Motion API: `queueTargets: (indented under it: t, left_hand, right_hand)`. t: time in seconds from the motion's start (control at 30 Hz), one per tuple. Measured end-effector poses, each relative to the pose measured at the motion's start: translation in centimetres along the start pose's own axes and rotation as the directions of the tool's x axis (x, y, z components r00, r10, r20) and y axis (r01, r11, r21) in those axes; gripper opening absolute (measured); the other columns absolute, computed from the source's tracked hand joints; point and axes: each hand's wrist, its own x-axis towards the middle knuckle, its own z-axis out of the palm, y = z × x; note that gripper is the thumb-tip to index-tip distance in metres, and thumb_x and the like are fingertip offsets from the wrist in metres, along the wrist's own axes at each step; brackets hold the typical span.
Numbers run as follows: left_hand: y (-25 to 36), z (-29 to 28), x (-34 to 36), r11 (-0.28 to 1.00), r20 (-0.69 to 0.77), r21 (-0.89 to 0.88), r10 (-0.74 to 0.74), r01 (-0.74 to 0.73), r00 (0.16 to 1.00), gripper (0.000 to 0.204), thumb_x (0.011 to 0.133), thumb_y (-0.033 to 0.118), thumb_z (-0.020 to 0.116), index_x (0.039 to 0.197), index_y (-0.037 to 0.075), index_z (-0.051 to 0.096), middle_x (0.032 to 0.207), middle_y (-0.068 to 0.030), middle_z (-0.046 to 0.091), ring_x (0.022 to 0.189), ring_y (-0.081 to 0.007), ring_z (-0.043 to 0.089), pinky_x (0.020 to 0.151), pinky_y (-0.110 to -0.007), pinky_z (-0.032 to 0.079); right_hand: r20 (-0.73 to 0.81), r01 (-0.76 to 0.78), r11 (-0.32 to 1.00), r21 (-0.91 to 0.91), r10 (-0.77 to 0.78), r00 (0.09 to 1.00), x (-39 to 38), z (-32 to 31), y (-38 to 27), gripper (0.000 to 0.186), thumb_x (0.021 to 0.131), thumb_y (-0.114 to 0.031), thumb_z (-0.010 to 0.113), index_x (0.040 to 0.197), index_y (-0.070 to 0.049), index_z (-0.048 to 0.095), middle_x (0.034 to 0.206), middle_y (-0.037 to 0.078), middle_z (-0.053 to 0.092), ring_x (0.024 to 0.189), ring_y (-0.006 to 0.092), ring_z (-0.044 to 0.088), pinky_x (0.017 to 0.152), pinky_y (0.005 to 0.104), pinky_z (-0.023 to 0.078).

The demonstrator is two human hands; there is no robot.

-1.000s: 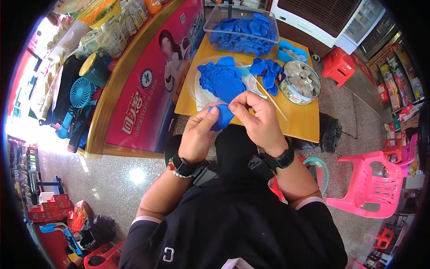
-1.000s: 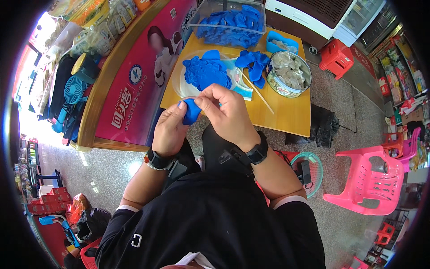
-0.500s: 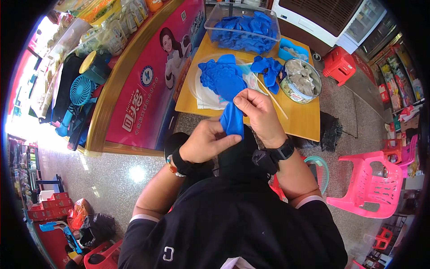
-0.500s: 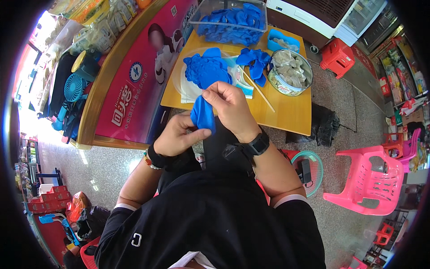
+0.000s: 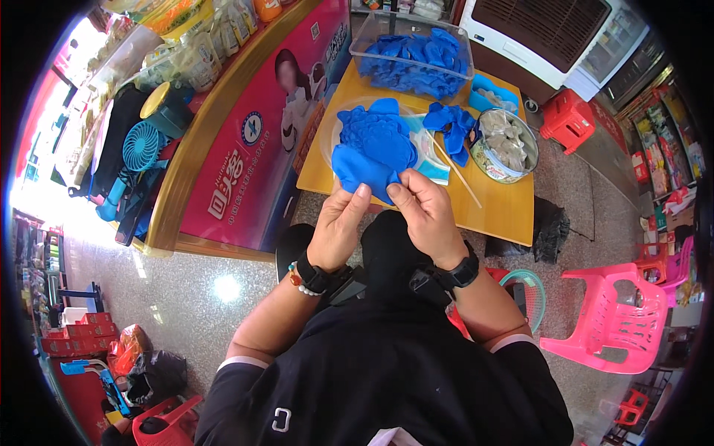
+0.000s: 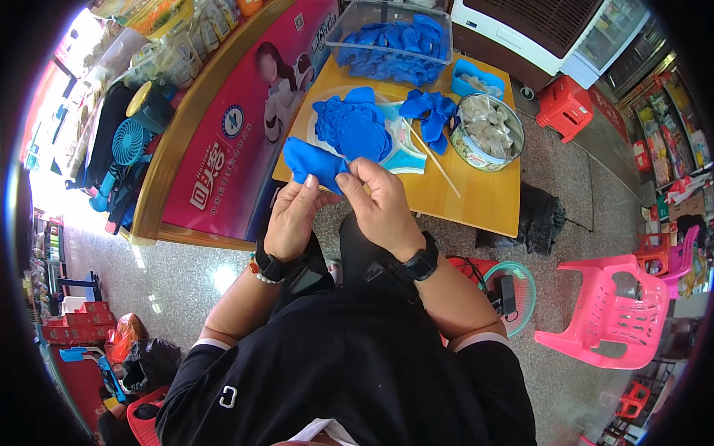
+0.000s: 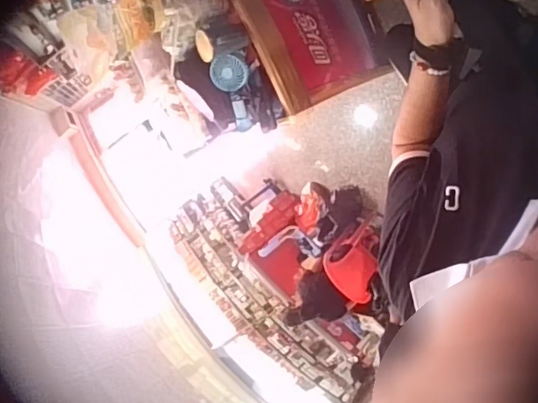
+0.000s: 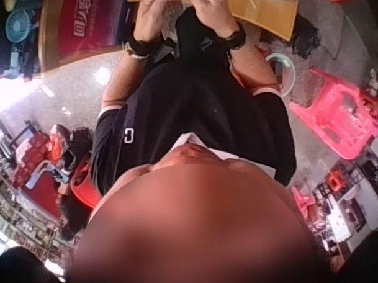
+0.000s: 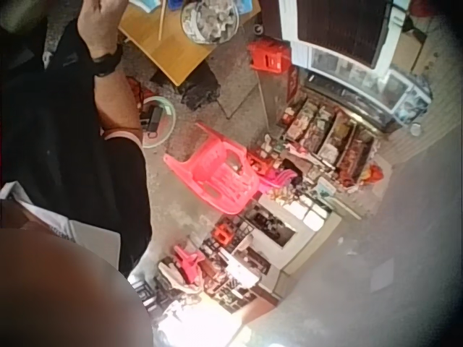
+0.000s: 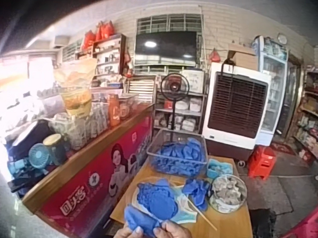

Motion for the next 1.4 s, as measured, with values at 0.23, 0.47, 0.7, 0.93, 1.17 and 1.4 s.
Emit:
queueTargets:
  t: [0.23, 0.47, 0.7, 0.93, 1.17, 1.4]
  left_hand:
    - [1.8, 0.9, 0.4, 0.881, 0.043, -0.473, 0.012, 0.009, 0.999, 0.049, 0.100, 0.033, 0.040, 0.140, 0.007, 0.032, 0.131, -0.0120, 0.050, 0.119, -0.0255, 0.049, 0.102, -0.043, 0.037]
    - [1.3, 1.4, -0.3, 0.959, 0.012, -0.283, 0.006, -0.002, 1.000, 0.052, 0.100, 0.034, 0.040, 0.136, -0.004, 0.036, 0.134, -0.0140, 0.048, 0.119, -0.0240, 0.051, 0.105, -0.041, 0.033]
    - [3.1, 2.4, -0.3, 0.742, 0.127, -0.655, -0.079, 0.144, 0.989, 0.059, 0.099, 0.044, 0.032, 0.139, 0.001, 0.034, 0.142, -0.0193, 0.038, 0.133, -0.0321, 0.036, 0.111, -0.048, 0.025]
    - [2.6, 1.5, 0.3, 0.774, 0.117, -0.624, -0.046, 0.109, 0.992, 0.058, 0.100, 0.040, 0.037, 0.141, 0.000, 0.033, 0.138, -0.0122, 0.044, 0.130, -0.0239, 0.040, 0.108, -0.042, 0.028]
    - [2.7, 1.3, 0.2, 0.951, 0.099, -0.306, -0.010, 0.040, 0.995, 0.058, 0.099, 0.039, 0.038, 0.139, -0.002, 0.034, 0.141, -0.0128, 0.041, 0.129, -0.0269, 0.041, 0.109, -0.043, 0.029]
    - [2.5, 3.2, -1.0, 0.579, 0.216, -0.775, -0.132, 0.252, 0.967, 0.055, 0.098, 0.040, 0.041, 0.140, 0.005, 0.037, 0.139, -0.0092, 0.045, 0.130, -0.0244, 0.040, 0.109, -0.048, 0.026]
  right_hand:
    - [-0.002, 0.057, 0.994, -0.097, -0.057, 0.998, -1.6, 1.7, -0.2, 0.022, 0.085, -0.010, 0.064, 0.071, -0.001, 0.049, 0.062, 0.010, 0.049, 0.056, 0.0217, 0.048, 0.052, 0.0324, 0.037]
    - [-0.069, 0.059, 0.994, 0.089, -0.053, 0.996, -0.5, 1.4, -0.5, 0.020, 0.088, -0.015, 0.065, 0.079, -0.001, 0.053, 0.069, 0.003, 0.052, 0.063, 0.0103, 0.049, 0.058, 0.0266, 0.041]
    - [-0.091, 0.230, 0.938, -0.260, -0.261, 0.961, -0.7, 1.8, -0.4, 0.020, 0.083, -0.009, 0.064, 0.072, -0.004, 0.048, 0.068, 0.012, 0.053, 0.063, 0.0317, 0.050, 0.061, 0.0373, 0.038]
    - [0.000, 0.099, 0.994, -0.054, -0.099, 0.995, -0.7, 1.2, -0.5, 0.015, 0.087, -0.011, 0.064, 0.082, -0.003, 0.053, 0.071, 0.004, 0.052, 0.066, 0.0126, 0.050, 0.065, 0.0255, 0.041]
    - [-0.086, 0.153, 0.988, 0.021, -0.151, 0.985, 0.5, 0.6, -1.5, 0.013, 0.088, -0.012, 0.064, 0.086, -0.002, 0.056, 0.074, 0.004, 0.056, 0.065, 0.0099, 0.050, 0.062, 0.0245, 0.042]
    - [-0.129, 0.266, 0.955, -0.133, -0.283, 0.950, 0.4, 0.4, -0.3, 0.016, 0.085, -0.006, 0.064, 0.077, -0.001, 0.052, 0.070, 0.008, 0.054, 0.061, 0.0193, 0.051, 0.063, 0.0308, 0.044]
